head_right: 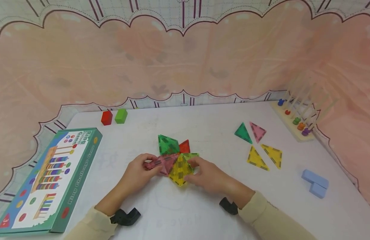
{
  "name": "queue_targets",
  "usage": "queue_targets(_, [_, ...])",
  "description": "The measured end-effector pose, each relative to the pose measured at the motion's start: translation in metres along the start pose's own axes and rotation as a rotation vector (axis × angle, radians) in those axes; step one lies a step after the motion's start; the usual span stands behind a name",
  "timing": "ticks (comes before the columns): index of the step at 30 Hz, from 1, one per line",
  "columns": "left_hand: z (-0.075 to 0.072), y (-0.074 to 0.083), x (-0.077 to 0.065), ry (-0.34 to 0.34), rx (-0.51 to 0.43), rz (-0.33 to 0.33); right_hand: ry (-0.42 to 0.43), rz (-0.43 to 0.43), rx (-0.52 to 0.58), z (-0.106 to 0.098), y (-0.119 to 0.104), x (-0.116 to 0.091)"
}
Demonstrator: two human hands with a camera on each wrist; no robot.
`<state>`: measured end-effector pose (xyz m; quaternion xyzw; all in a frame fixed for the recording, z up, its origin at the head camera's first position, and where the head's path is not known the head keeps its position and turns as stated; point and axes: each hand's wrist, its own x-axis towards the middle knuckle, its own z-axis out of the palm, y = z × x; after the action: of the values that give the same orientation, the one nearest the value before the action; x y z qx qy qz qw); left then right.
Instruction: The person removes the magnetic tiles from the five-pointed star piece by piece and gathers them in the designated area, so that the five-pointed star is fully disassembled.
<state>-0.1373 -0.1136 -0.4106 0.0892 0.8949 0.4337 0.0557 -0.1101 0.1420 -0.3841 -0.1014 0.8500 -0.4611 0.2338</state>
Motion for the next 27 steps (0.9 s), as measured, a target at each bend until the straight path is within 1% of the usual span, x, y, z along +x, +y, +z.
queue_targets(5, [-0.005, -0.002, -0.002, -0.062, -0.032, 0.023, 0.071, 0.016, -0.013, -0.004, 0.003, 0.005])
queue_targets(9, [-0.003, -0.003, -0.002, -0.101, -0.058, 0.042, 0.131, 0.029, -0.012, -0.010, 0.006, 0.012])
queue_targets(12, [0.003, -0.001, -0.002, -0.093, -0.062, 0.053, 0.144, 0.028, 0.000, -0.014, 0.010, 0.017])
queue_targets(15, [0.008, 0.002, -0.001, -0.072, -0.062, 0.066, 0.138, 0.033, 0.027, -0.017, 0.013, 0.021])
queue_targets(20, [0.015, 0.005, 0.001, -0.048, -0.036, 0.090, 0.125, 0.046, 0.075, -0.020, 0.014, 0.027])
queue_targets(27, [0.017, 0.007, 0.002, -0.030, -0.009, 0.102, 0.098, 0.060, 0.054, -0.023, 0.015, 0.030])
